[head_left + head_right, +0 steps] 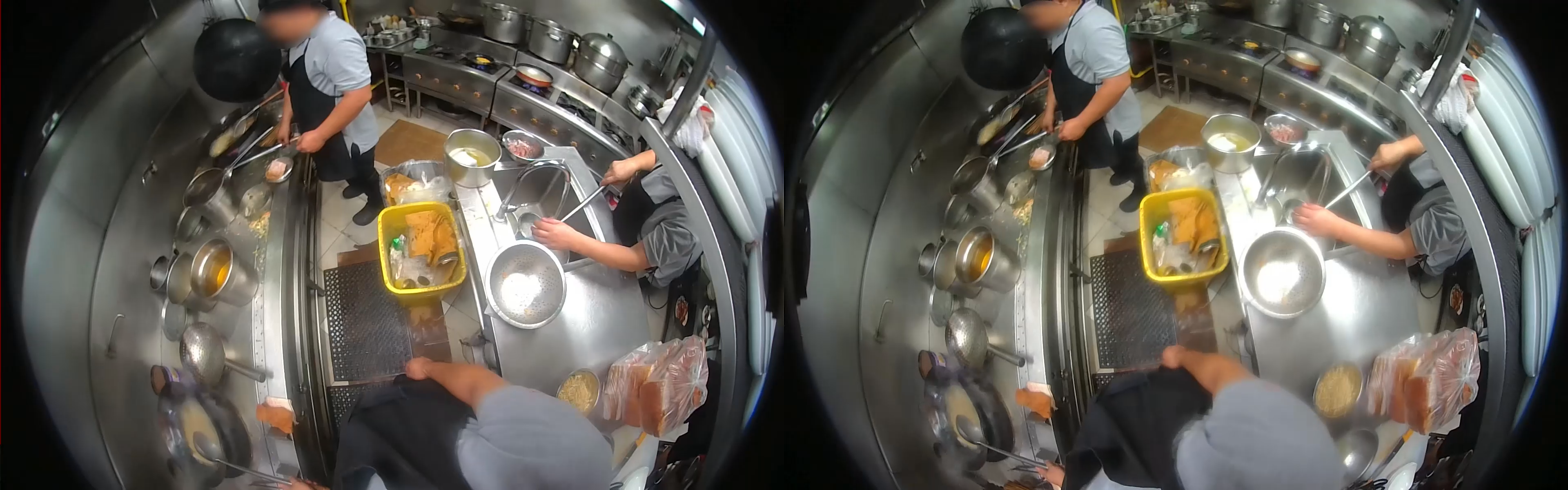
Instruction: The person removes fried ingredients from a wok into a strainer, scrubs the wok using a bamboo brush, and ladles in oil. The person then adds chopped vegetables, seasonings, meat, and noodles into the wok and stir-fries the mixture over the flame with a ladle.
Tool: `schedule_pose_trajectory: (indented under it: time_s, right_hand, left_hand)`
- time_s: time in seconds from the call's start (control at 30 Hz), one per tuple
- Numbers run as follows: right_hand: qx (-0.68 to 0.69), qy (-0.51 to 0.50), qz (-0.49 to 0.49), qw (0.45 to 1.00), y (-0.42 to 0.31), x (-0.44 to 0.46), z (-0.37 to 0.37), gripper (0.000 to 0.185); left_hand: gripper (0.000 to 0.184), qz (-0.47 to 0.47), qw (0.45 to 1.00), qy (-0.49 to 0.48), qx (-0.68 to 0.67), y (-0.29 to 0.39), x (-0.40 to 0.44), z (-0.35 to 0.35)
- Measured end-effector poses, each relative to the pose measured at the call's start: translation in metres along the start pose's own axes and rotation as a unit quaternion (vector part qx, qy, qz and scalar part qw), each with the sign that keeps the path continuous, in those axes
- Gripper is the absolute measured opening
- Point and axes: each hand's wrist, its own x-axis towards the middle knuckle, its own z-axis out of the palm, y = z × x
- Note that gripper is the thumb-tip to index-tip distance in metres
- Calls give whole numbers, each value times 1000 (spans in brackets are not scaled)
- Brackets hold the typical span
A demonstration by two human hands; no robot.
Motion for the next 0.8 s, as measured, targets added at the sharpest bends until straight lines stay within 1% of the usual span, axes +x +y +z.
schedule_pose_trajectory:
  time_s: [0.07, 0.13, 0.2, 0.23, 0.27, 0.3, 0.33, 0.37, 0.4, 0.43, 0.47, 0.5, 0.57, 0.6, 0.67, 0.7, 0.73, 0.77, 0.8]
  right_hand:
    - [-5, -11, -5, 1000, 13, -11, 7, 37]
    - [18, -22, 95, 995, 22, -27, 9, 37]
    - [-64, -89, 62, 992, 61, -6, 46, 38]
    - [-83, -107, 50, 989, 76, -5, 62, 38]
    - [-105, -127, 37, 986, 79, -13, 63, 37]
    - [-81, -132, 52, 987, 78, -24, 60, 39]
    - [-62, -138, 63, 986, 77, -34, 53, 40]
    - [-68, -145, 82, 984, 99, -24, 77, 43]
    - [-76, -150, 98, 981, 98, -14, 77, 47]
    - [-95, -157, 63, 981, 100, -5, 74, 50]
    - [-114, -166, 28, 979, 80, -14, 54, 54]
    - [-139, -174, 9, 975, 67, -10, 41, 54]
    - [-57, -211, 78, 973, 46, 1, 24, 52]
    - [-77, -218, 65, 971, 34, 14, 16, 52]
    - [-172, -234, -1, 957, 10, 39, 4, 42]
    - [-190, -242, -14, 951, -3, 54, 2, 42]
    - [-263, -207, -77, 939, -15, 71, -1, 37]
    - [-330, -170, -142, 917, -27, 86, -4, 33]
    - [-344, -180, -158, 908, -45, 97, -13, 33]
  left_hand:
    - [69, -58, 998, -14, -30, 16, -26, 0]
    - [69, -95, 994, -30, -50, 43, -55, -3]
    - [69, -125, 989, -43, -70, 74, -83, -12]
    - [68, -137, 986, -50, -79, 85, -93, -16]
    - [68, -148, 984, -53, -85, 95, -99, -19]
    - [68, -159, 981, -61, -96, 107, -109, -26]
    - [68, -172, 978, -42, -107, 97, -106, -27]
    - [68, -142, 979, -67, -132, 86, -100, -26]
    - [68, -109, 978, -88, -157, 74, -93, -29]
    - [68, -97, 978, -102, -155, 61, -85, -31]
    - [67, -85, 978, -114, -151, 52, -83, -37]
    - [67, -97, 978, -88, -164, 51, -85, -44]
    - [60, -50, 980, -135, -139, 64, -97, -56]
    - [60, -61, 980, -114, -148, 60, -97, -59]
    - [62, -49, 980, -133, -137, 45, -95, -62]
    - [58, -39, 985, -120, -113, 42, -95, -65]
    - [55, -29, 989, -111, -89, 46, -97, -65]
    - [45, -43, 989, -110, -87, 71, -105, -73]
    - [43, -7, 988, -130, -88, 55, -98, -73]
